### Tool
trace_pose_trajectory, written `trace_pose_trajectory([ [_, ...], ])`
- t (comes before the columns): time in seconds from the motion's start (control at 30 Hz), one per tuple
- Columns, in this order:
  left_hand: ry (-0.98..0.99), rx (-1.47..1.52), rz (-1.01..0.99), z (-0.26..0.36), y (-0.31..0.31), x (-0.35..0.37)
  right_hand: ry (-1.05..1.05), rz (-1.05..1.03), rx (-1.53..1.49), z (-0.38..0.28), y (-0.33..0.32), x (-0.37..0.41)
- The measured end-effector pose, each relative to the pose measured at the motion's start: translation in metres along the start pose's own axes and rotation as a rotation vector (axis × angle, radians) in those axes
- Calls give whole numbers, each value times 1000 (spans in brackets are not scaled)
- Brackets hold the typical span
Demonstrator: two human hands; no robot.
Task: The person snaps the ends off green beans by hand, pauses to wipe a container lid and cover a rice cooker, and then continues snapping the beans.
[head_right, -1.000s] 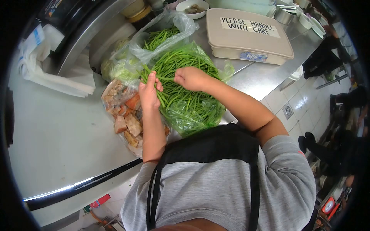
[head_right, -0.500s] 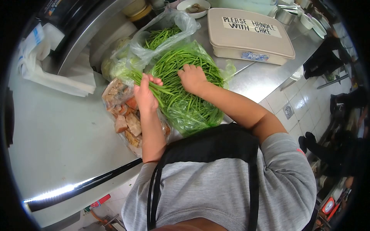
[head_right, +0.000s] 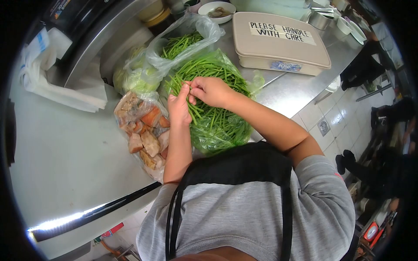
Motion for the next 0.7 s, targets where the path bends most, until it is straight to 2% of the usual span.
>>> trace_pose_trajectory([
  [0.07, 4, -46, 16, 5, -2, 1, -42, 70, 97, -14, -10, -3],
  [0.17, -34, -203, -17, 11, -5, 4, -404, 275, 534, -45, -28, -9],
  [0.2, -54, -272, -38, 11, -4, 5, -385, 209, 584, -47, -27, -12],
  [0.3, -90, -301, -51, 13, -3, 9, -522, 131, 706, -50, -26, -16],
  [0.4, -104, -283, -56, 15, -5, 10, -457, 34, 719, -42, -23, -16],
  [0.5, -45, -313, -73, 18, -2, 10, -339, 93, 164, -33, -22, -12],
  [0.6, 0, -292, -52, 15, -3, 8, -136, 218, -105, -29, -30, -9],
  [0.7, 45, -116, 58, 23, -7, 9, -9, 0, -43, -8, -19, -3],
])
Point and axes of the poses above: each hand's wrist, its own x-axis away from the middle knuckle, its own y-axis out of the palm, z = x × y, the point moved 6 cm from there along -x, towards the middle knuckle, and after that the axes turned 9 degrees about -y, right-handed, at the moved point
